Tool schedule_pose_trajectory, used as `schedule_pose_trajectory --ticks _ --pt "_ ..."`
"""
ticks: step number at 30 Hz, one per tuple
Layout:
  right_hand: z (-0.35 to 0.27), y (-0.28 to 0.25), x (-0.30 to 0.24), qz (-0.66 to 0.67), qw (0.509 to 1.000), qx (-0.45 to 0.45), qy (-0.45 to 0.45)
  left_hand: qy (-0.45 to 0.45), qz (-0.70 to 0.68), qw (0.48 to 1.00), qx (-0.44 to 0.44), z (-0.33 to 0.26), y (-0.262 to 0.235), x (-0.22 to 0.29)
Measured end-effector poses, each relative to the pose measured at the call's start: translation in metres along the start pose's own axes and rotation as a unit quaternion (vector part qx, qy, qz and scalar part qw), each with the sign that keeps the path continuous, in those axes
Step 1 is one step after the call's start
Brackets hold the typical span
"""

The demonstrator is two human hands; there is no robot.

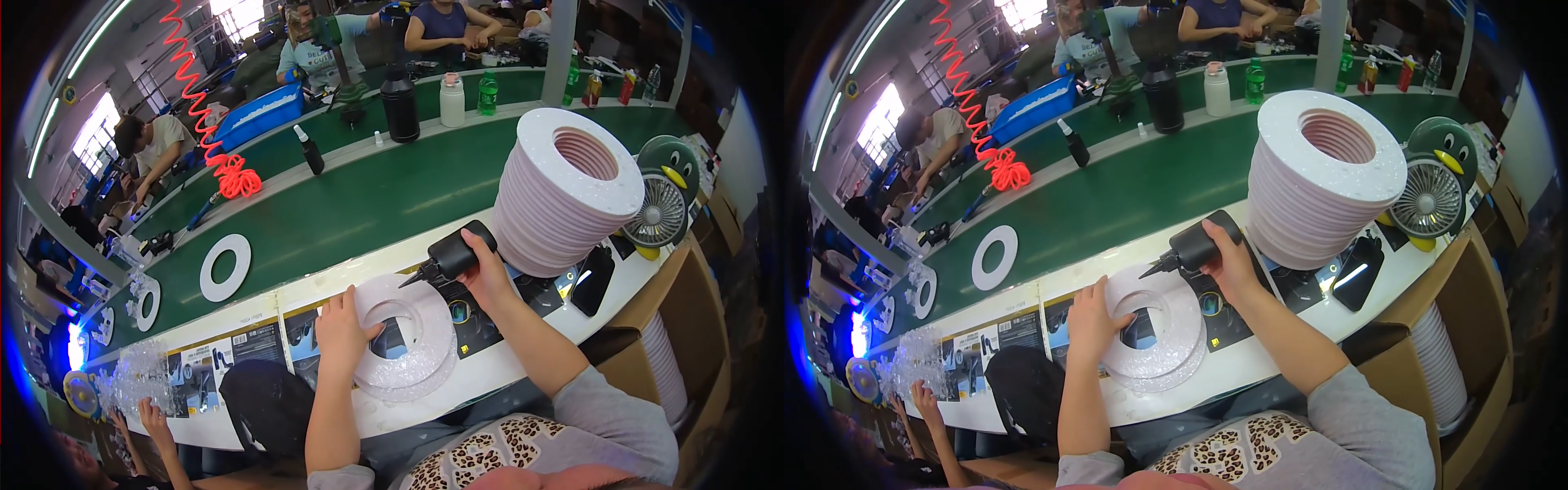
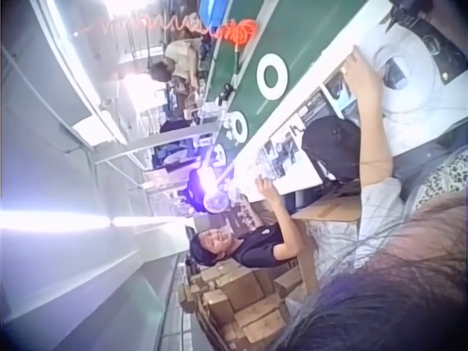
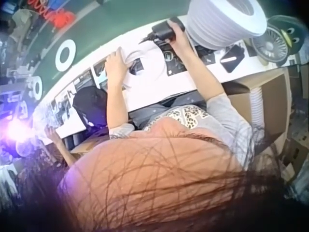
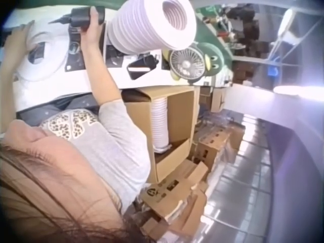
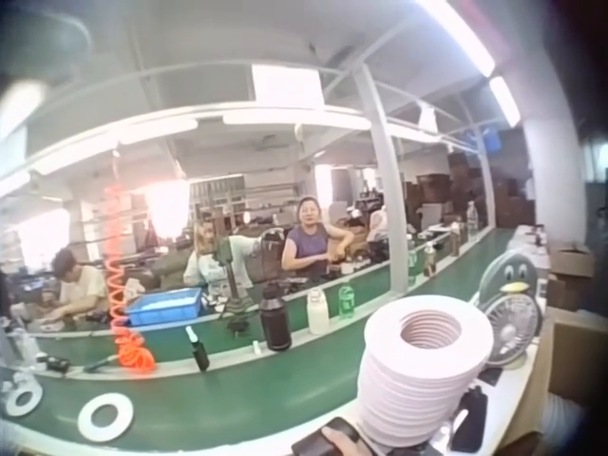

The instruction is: Applying glue to a circular plastic base and attaching a flexible component.

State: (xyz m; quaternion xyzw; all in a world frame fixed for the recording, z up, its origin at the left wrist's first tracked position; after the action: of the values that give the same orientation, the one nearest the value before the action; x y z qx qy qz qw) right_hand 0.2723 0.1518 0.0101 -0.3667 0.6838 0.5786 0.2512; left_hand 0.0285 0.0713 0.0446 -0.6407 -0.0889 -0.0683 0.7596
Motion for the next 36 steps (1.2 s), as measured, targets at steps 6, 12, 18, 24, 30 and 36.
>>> schedule_pose_trajectory --ticks 6,12,18,24,30,36 --pt "-0.004 -0.001 0.0 -0.005 0.999 0.034 0.009 0.005 -0.027 1.0 -0.013 -0.001 0.0 0.008" --pt "0.002 -0.013 0.001 -0.03 0.999 0.04 -0.01 0.025 -0.01 1.0 0.0 -0.003 0.001 0.014" --pt "0.001 -0.013 -0.001 -0.054 0.998 0.039 -0.02 0.044 0.003 0.998 0.037 0.001 -0.001 0.008" --pt "0.004 -0.012 0.002 -0.038 0.999 0.024 -0.019 0.021 -0.048 0.996 0.077 0.009 -0.01 -0.016" --pt "0.0 -0.008 -0.001 -0.03 0.999 0.021 -0.017 0.014 -0.073 0.996 0.042 0.012 0.002 -0.018" --pt "-0.002 -0.004 -0.001 -0.027 1.0 0.006 -0.012 0.006 -0.065 0.996 0.068 0.008 -0.011 -0.014"
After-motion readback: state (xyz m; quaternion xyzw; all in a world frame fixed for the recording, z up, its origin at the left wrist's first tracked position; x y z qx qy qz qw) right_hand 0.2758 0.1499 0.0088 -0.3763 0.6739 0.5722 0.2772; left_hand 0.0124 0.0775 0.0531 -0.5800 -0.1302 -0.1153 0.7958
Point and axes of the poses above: each hand's wrist, its own z-axis towards the middle knuckle, its own y-axis out of the palm, x = y × z, the point moved 10 cm from there along z, towards the middle knuckle, and after that the axes turned 1 degree about z, right-handed, at the moved point
